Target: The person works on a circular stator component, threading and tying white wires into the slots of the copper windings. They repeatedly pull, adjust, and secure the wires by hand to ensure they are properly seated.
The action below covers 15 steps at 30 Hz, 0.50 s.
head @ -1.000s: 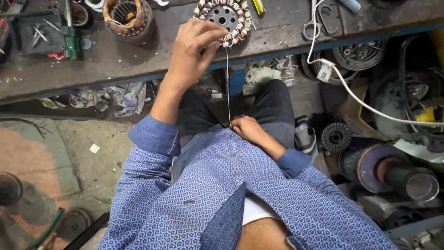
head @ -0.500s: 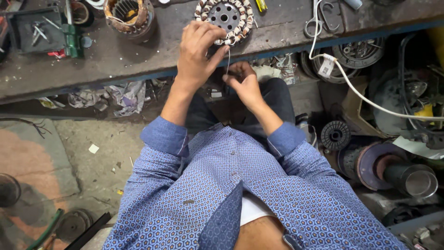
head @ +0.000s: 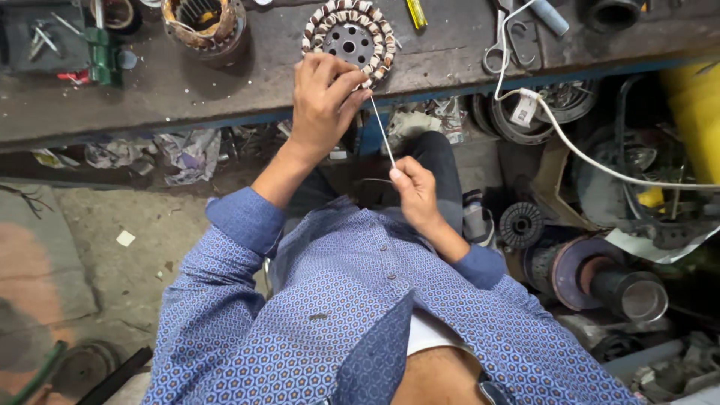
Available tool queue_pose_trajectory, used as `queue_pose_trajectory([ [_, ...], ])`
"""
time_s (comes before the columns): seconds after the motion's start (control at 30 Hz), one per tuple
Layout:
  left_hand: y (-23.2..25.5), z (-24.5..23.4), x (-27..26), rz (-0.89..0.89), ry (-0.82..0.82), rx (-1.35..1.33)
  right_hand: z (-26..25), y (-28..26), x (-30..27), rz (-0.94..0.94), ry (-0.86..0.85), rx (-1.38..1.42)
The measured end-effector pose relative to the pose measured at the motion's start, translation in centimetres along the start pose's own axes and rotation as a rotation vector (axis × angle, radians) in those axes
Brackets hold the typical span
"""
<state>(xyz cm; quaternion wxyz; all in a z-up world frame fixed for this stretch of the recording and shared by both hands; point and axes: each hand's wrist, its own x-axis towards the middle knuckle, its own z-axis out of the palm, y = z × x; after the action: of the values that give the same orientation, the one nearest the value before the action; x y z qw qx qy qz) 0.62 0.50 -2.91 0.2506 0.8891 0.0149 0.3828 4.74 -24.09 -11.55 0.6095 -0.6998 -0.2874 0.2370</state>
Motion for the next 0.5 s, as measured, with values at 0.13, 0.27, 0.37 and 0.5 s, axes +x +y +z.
queue_pose_trajectory([
  [0.13, 0.8, -1.3, 0.8, 0.044, -0.005, -0.035, -1.3, -5.6, 2.1, -0.422, 0.089, -0.034],
  [0.27, 5.5, -4.8, -1.5, 0.126, -0.301, -0.524, -2.6, -8.4, 4.3, -0.397, 0.088, 0.105],
  [0.37, 10.1, -7.1, -4.3, 0.087, -0.805, -1.036, -2.9, -8.6, 5.8, -0.470, -0.057, 0.056],
  [0.5, 10.5, -6.2, -6.4, 0.111, -1.035, -0.990, -2.7, -7.1, 6.3, -0.428, -0.395, 0.056],
])
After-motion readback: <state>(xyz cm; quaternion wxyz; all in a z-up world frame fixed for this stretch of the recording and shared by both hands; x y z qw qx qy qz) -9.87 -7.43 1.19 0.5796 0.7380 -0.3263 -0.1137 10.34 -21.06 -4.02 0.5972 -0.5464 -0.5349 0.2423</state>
